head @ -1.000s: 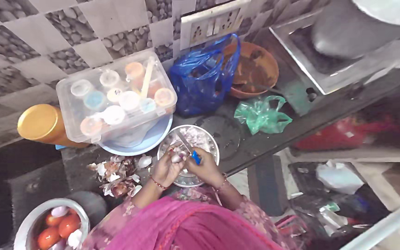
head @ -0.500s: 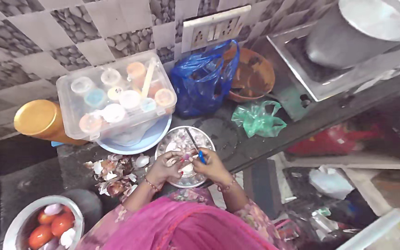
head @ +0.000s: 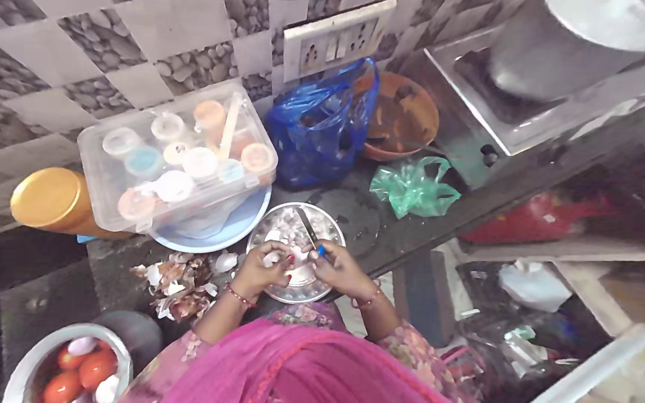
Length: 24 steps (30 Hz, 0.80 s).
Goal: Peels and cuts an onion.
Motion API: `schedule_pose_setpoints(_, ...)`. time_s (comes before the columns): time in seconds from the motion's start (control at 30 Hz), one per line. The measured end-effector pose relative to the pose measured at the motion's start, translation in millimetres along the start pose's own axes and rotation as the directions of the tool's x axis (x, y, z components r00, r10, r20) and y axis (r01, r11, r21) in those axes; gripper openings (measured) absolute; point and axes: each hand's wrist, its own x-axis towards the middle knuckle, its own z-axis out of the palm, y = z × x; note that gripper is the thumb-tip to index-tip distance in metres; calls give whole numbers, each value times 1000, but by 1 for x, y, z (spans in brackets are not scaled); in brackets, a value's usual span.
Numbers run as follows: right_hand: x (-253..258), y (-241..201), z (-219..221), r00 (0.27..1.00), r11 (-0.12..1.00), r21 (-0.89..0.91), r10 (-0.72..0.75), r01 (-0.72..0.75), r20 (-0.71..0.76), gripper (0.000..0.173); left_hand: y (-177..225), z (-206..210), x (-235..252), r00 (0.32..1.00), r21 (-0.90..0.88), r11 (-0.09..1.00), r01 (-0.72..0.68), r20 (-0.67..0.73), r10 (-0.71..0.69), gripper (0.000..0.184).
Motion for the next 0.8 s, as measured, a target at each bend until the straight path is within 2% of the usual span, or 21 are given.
schedule_pose_setpoints(0.13, -3, 2, -6, 999, 999, 21, 30, -31, 44, 20, -3, -4, 1, 1000, 13, 1000, -22, 18, 22, 29)
schedule_pose_setpoints(0.2, -4, 0, -7, 997, 996, -85, 39, -33, 74, 18, -2, -4, 0, 998, -31, 1000, 3, 65, -1, 28)
schedule_pose_setpoints(0.27, -4, 1, -5, 995, 973, -231, 25, -3, 92, 21, -5, -7, -1, 986, -106, 994, 4, 167, 14, 32)
schedule_pose_setpoints(0.4, -3, 6, -2, 987, 927, -369, -4, 64, 162, 40, -16, -14, -3, 949, -178, 984, -20, 306, 75, 41)
schedule_pose_setpoints(0.6, -3, 0, 2, 967, 880, -459, -4, 125, 256, 55, -19, -15, -9, 947, -251, 967, 42, 320, 42, 36)
schedule_pose_setpoints(0.8, -8, 8, 11, 968, 877, -452, -57, 165, 244, 48, -21, -10, -15, 961, -316, 942, 116, 275, -26, 25)
